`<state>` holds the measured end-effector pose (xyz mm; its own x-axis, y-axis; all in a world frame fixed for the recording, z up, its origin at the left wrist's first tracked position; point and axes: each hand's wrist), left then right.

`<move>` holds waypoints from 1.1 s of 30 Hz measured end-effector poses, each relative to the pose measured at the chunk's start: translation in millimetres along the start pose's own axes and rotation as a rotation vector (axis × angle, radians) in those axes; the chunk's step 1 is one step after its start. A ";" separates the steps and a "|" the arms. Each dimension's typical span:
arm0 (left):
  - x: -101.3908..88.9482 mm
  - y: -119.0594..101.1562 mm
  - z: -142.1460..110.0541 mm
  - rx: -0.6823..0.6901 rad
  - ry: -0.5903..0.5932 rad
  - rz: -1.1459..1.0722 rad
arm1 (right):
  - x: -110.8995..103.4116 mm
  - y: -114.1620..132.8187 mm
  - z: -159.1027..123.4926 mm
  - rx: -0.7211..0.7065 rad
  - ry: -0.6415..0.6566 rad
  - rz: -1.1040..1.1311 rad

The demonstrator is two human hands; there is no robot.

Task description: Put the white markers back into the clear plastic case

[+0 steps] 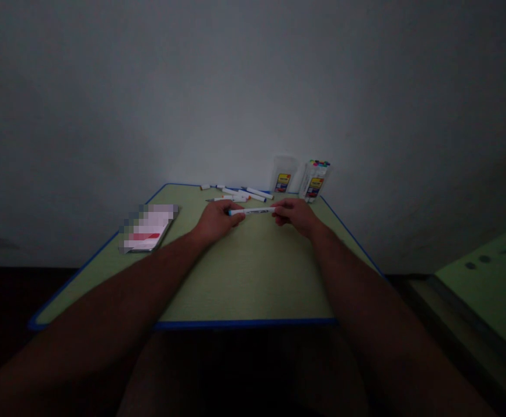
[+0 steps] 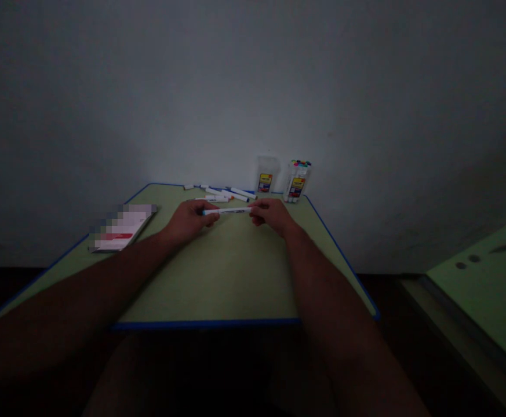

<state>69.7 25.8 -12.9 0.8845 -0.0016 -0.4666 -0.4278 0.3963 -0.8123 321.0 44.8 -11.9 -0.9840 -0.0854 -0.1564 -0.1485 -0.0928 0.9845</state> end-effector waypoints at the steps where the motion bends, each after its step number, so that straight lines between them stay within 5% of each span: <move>1: 0.5 -0.2 0.0 0.014 0.001 -0.003 | -0.3 -0.8 0.8 0.026 -0.011 0.010; 11: 3.3 -3.9 -1.2 0.003 0.060 -0.142 | -2.5 -0.8 1.3 0.133 -0.036 0.032; 21: -4.6 11.8 7.0 -0.049 -0.055 0.139 | 9.5 7.1 -2.8 -0.150 0.045 0.091; 33: -6.2 13.3 8.5 0.000 -0.033 0.221 | 17.8 14.2 -6.8 -0.200 0.095 0.124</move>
<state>60.1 38.9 -17.8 0.7748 0.1155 -0.6215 -0.6120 0.3833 -0.6918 302.1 35.2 -1.3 -0.9783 -0.2008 -0.0512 0.0049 -0.2696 0.9629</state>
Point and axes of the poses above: each hand's wrist, its own z-axis towards the middle knuckle, its own x-axis out of the palm, y = z × x, and after that the axes turned 3 degrees about -z, right-handed
